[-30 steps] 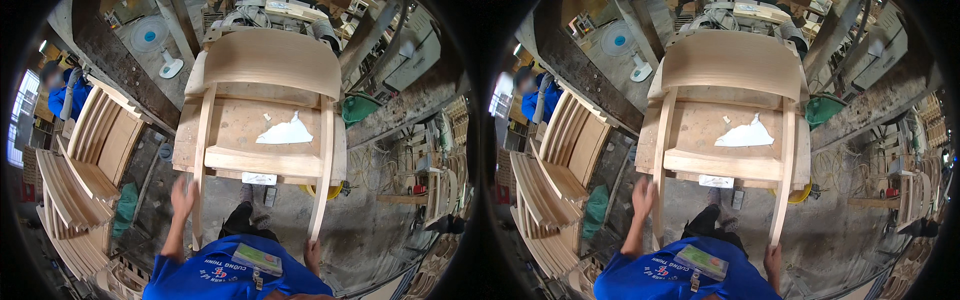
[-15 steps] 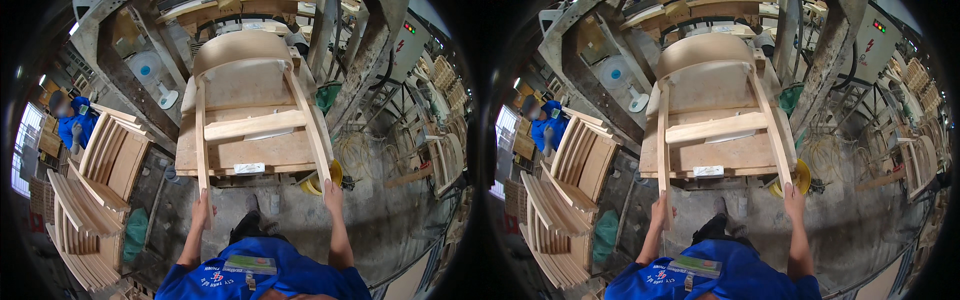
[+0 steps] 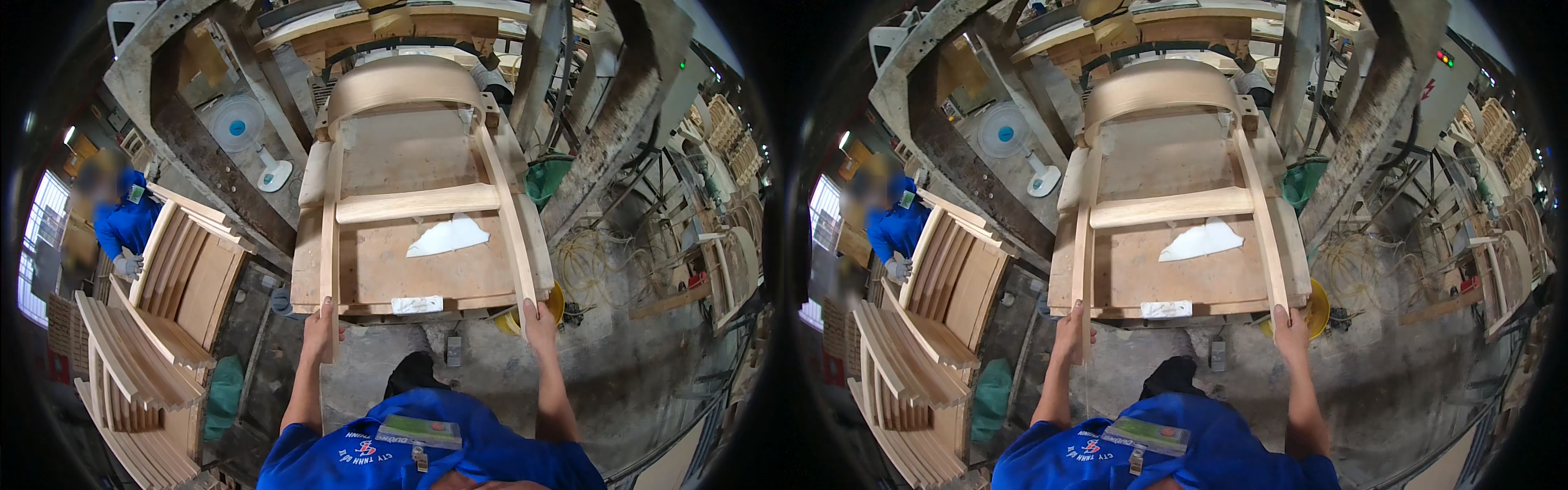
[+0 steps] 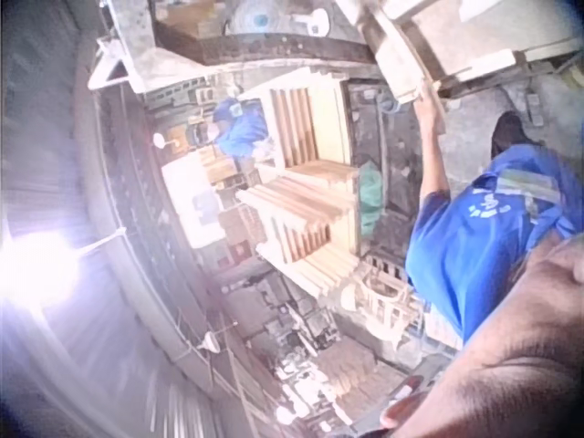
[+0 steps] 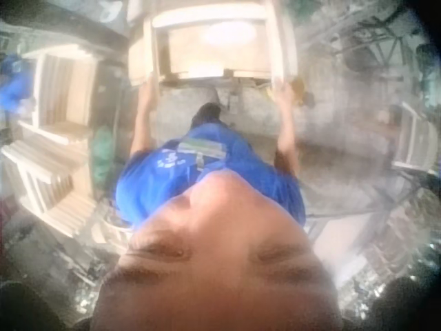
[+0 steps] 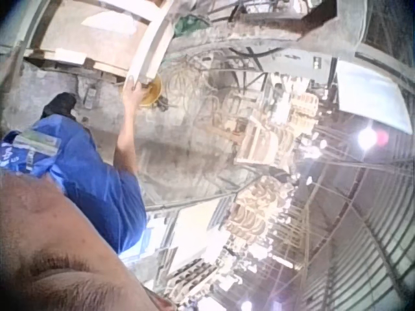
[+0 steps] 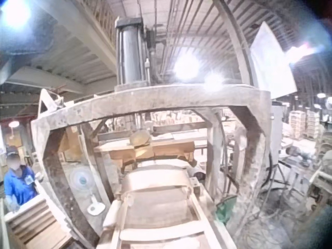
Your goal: The person repeatedly picks up unfinished wooden chair frames and seat panels, aligns the seat onto the frame, and places the assembled chair onto a roller conveyor. The cycle repeats with multiple chairs in a factory setting.
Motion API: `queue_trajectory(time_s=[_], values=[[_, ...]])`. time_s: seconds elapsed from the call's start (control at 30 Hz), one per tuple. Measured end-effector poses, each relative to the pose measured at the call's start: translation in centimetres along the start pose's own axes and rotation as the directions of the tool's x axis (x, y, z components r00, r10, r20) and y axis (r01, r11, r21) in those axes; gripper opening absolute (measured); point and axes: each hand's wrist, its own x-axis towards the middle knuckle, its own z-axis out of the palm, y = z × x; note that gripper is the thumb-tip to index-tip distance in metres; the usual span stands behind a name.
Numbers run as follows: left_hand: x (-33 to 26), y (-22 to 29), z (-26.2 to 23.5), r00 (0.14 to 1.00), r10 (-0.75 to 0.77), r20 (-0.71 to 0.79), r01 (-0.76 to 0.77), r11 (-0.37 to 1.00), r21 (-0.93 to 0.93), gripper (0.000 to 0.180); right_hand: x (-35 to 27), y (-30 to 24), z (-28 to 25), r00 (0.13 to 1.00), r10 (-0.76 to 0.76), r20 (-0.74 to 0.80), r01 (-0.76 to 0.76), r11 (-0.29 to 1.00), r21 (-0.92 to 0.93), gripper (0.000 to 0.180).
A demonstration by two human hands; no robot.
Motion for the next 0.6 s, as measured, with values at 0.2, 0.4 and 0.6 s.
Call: queue_trajectory(time_s=[0.2,0.4,0.6], values=[[6.4,3.1,-0.7,0.994,0.077,0.083,-0.079,0.997,0.021,0.074,1.7,-1.9,3.3,0.997,0.076,-0.033,-0.073,0.994,0.087,0.041],[11.8,6.6,-1.2,0.997,0.031,0.073,-0.035,0.998,0.056,0.072,4.5,-4.6,6.1,0.994,0.088,-0.071,-0.086,0.996,0.028,0.044],[14.2,7.8,-0.4,0.991,0.033,0.127,-0.031,0.999,-0.023,0.063,7.0,-5.8,7.7,0.99,-0.006,-0.139,0.009,1.0,0.023,0.047]])
